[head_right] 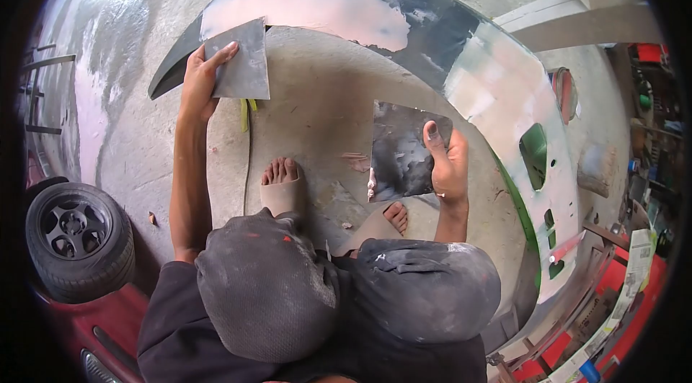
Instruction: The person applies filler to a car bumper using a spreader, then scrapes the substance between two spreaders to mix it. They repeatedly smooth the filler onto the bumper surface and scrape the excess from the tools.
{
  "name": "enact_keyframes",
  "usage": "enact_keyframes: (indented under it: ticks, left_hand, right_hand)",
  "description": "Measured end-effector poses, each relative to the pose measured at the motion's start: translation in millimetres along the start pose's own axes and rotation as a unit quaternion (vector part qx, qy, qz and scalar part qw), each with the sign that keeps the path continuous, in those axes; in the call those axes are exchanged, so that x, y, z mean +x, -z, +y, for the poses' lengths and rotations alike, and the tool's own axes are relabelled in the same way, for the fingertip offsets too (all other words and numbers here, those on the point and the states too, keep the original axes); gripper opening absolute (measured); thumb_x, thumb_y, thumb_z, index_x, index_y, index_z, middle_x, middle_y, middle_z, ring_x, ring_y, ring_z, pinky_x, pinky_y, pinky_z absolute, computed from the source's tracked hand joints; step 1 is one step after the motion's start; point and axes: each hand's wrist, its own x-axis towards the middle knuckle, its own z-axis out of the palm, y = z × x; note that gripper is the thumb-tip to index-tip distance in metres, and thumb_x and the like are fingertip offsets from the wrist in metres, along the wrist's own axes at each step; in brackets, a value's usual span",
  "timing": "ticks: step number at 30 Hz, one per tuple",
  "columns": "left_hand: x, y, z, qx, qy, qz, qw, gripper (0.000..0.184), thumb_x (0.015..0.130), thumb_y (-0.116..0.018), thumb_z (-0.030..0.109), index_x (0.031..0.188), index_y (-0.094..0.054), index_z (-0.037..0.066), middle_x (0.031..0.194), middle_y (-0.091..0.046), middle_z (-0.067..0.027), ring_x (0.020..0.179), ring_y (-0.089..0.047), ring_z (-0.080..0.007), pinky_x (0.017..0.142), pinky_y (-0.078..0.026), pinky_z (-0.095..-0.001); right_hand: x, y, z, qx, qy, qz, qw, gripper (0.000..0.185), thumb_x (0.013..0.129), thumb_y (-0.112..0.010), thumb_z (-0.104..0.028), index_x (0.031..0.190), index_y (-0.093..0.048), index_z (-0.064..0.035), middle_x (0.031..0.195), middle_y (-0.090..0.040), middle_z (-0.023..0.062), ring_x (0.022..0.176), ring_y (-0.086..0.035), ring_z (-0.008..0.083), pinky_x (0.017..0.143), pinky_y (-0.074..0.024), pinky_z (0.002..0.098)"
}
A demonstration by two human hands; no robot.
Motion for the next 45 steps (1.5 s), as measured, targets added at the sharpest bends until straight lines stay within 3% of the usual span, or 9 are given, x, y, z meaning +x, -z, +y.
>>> enact_keyframes:
  ticks: [12, 19, 21, 25, 29, 32, 38, 42, 45]
  left_hand:
    - [4, -1, -8, -0.012, 0.024, -0.015, 1.000, 0.030, 0.087, -0.074, 0.015, 0.108, -0.063, -0.003, 0.095, -0.068, -0.0076, 0.080, -0.066, -0.0131, 0.072, -0.056, -0.0281]
    - [-56, -50, -6, 0.019, -0.077, -0.058, 0.995, 0.021, 0.089, -0.072, 0.016, 0.098, -0.068, -0.003, 0.088, -0.069, -0.0073, 0.077, -0.064, -0.0114, 0.069, -0.050, -0.0247]
    - [-83, -64, -14, 0.147, -0.145, -0.074, 0.976, 0.021, 0.092, -0.071, 0.018, 0.093, -0.070, -0.003, 0.084, -0.069, -0.0058, 0.074, -0.061, -0.0103, 0.068, -0.048, -0.0233]
    - [-116, -100, -24, -0.033, -0.124, -0.068, 0.989, 0.016, 0.096, -0.066, 0.017, 0.092, -0.068, 0.001, 0.087, -0.065, -0.0008, 0.079, -0.055, -0.0072, 0.072, -0.042, -0.0249]
    - [-126, -121, -19, -0.091, -0.130, -0.033, 0.987, 0.018, 0.098, -0.063, 0.016, 0.097, -0.068, -0.001, 0.091, -0.066, -0.0013, 0.082, -0.055, -0.0073, 0.074, -0.042, -0.0248]
    - [-133, -124, -20, -0.048, -0.189, -0.036, 0.980, 0.017, 0.099, -0.059, 0.012, 0.096, -0.067, -0.003, 0.088, -0.064, -0.0006, 0.076, -0.053, -0.0072, 0.068, -0.040, -0.0240]
    - [-138, -121, -19, 0.136, -0.334, -0.075, 0.930, 0.018, 0.096, -0.055, 0.002, 0.101, -0.065, -0.011, 0.085, -0.065, -0.0109, 0.070, -0.059, -0.0161, 0.062, -0.044, -0.0265]
    - [-135, -125, -14, 0.184, -0.435, -0.101, 0.876, 0.015, 0.091, -0.056, -0.003, 0.099, -0.064, -0.013, 0.085, -0.066, -0.0193, 0.071, -0.065, -0.0264, 0.064, -0.050, -0.0300]
    - [-136, -126, -17, 0.207, -0.441, -0.102, 0.867, 0.013, 0.089, -0.058, -0.005, 0.097, -0.065, -0.012, 0.088, -0.067, -0.0200, 0.072, -0.067, -0.0274, 0.064, -0.051, -0.0305]
  right_hand:
    - [3, 3, 9, 0.032, -0.012, 0.026, 0.999, 0.034, 0.101, -0.060, -0.029, 0.076, -0.048, -0.0097, 0.075, -0.043, -0.0070, 0.071, -0.035, 0.0048, 0.064, -0.0274, 0.0229]
    - [11, -13, 17, 0.165, -0.072, 0.149, 0.972, 0.028, 0.102, -0.059, -0.028, 0.110, -0.064, -0.0015, 0.103, -0.064, -0.0007, 0.097, -0.057, 0.0080, 0.090, -0.0432, 0.0242]
    - [14, -20, 3, 0.221, -0.080, 0.121, 0.964, 0.031, 0.103, -0.058, -0.032, 0.111, -0.064, -0.0022, 0.104, -0.064, 0.0001, 0.095, -0.058, 0.0082, 0.087, -0.0469, 0.0255]
    - [17, -20, 17, 0.252, -0.047, 0.146, 0.955, 0.037, 0.103, -0.055, -0.033, 0.119, -0.060, 0.0006, 0.108, -0.067, 0.0065, 0.090, -0.067, 0.0146, 0.080, -0.0551, 0.0296]
    - [16, -14, 27, 0.206, 0.018, 0.188, 0.960, 0.039, 0.104, -0.053, -0.035, 0.118, -0.061, 0.0013, 0.107, -0.067, 0.0051, 0.092, -0.065, 0.0122, 0.082, -0.0531, 0.0278]
    - [14, -17, 20, 0.175, 0.035, 0.241, 0.954, 0.036, 0.103, -0.058, -0.038, 0.087, -0.059, -0.0051, 0.082, -0.051, -0.0060, 0.077, -0.039, 0.0043, 0.070, -0.0352, 0.0212]
    - [7, -22, 6, 0.139, 0.035, 0.277, 0.950, 0.037, 0.103, -0.058, -0.036, 0.084, -0.058, -0.0048, 0.070, -0.048, -0.0081, 0.060, -0.035, 0.0004, 0.052, -0.0289, 0.0218]
    - [6, -20, 13, 0.146, 0.030, 0.267, 0.952, 0.035, 0.103, -0.058, -0.035, 0.089, -0.060, -0.0034, 0.079, -0.054, -0.0053, 0.070, -0.043, 0.0026, 0.062, -0.0363, 0.0219]
    - [8, -22, 17, 0.134, 0.052, 0.280, 0.949, 0.038, 0.103, -0.058, -0.036, 0.082, -0.057, -0.0048, 0.066, -0.046, -0.0083, 0.055, -0.033, 0.0002, 0.047, -0.0258, 0.0219]
